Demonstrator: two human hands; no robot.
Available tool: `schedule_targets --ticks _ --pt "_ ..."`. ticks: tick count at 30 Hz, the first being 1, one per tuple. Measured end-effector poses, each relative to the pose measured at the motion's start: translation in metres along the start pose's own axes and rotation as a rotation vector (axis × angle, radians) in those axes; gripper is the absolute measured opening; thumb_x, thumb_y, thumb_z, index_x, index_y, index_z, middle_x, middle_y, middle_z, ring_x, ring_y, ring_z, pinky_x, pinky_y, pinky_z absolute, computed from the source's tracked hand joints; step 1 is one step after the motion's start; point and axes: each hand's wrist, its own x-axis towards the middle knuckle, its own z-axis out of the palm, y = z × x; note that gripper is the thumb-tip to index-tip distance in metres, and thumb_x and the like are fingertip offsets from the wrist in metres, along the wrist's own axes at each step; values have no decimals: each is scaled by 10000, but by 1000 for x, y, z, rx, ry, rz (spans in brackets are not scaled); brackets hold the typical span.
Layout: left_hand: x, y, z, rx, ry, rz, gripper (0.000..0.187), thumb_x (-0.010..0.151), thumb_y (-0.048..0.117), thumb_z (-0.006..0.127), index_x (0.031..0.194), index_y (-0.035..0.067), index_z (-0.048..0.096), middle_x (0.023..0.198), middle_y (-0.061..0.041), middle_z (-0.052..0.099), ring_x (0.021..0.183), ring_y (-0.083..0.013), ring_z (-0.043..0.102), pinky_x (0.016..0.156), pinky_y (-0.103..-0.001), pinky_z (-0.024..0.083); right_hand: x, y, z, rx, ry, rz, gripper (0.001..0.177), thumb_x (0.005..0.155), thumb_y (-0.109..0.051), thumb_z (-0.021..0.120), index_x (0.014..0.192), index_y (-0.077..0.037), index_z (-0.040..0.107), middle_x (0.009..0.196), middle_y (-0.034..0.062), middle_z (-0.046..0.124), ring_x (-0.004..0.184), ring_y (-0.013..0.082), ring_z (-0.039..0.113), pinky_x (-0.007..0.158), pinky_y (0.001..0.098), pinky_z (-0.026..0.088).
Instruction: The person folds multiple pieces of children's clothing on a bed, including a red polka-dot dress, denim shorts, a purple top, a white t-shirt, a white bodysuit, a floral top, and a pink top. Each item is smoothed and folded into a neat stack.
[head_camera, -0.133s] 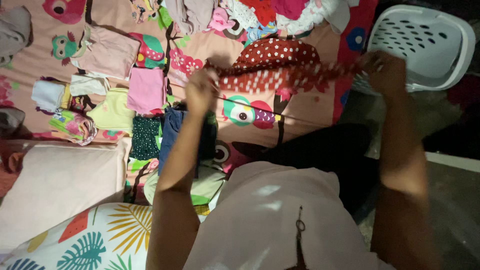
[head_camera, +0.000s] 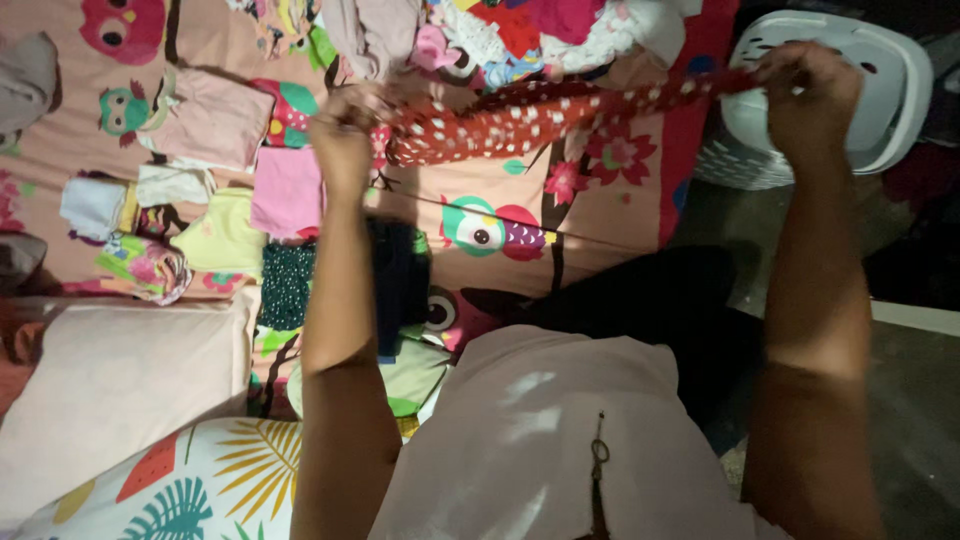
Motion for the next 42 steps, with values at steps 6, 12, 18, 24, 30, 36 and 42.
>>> schedule_targets --ticks 6,12,18,24,30,36,42 --pt "10 70 -28 -259 49 -80 177 979 -111 692 1103 2 749 1143 -38 729 928 -121 697 822 -290 621 -1 -38 -57 1 98 4 79 1081 139 655 1056 68 678 1078 158 740 990 187 704 854 323 553" --pt "-73 87 -31 182 -468 -199 372 880 -207 480 1079 47 667 1200 -119 748 1006 -244 690 1025 -409 480 -88 -84 -57 274 -195 435 269 832 100 604 1067 1 691 1060 103 712 1008 155 688 847 288 581" --pt "-164 18 -13 740 -909 -357 475 815 -103 566 1178 134 761 1144 -158 743 1042 -317 721 945 -380 556 -157 -53 -2 116 -788 683 157 900 -78 703 1036 -59 780 981 84 770 945 197 717 883 368 556" --pt "-202 -14 -3 1069 -766 -33 375 818 63 709 1184 125 760 1234 -174 630 1045 -401 640 863 -490 524 -141 -17 27 173 -840 681 234 806 -123 770 1027 -49 768 975 113 778 939 220 719 886 387 548" --pt "-177 -12 0 590 -473 -66 54 901 89 697 952 75 707 955 -100 729 990 -292 689 870 -495 506 -103 25 85 8 -443 745 191 984 -148 713 1154 -85 774 1122 105 765 1034 202 718 959 374 552" --pt "-151 -50 13 413 -387 -527 192 998 194 556 1019 14 618 811 -168 709 765 -355 712 707 -489 544 -123 55 133 224 -215 627 460 890 -108 805 1308 -28 630 1218 169 694 1104 250 670 948 375 537" --pt "-137 -59 11 887 -552 -506 349 897 360 691 1061 58 746 1037 -229 747 1007 -396 718 908 -462 558 -124 33 135 43 -103 657 349 925 -100 782 1256 -21 705 1193 167 747 1108 257 717 952 375 571"
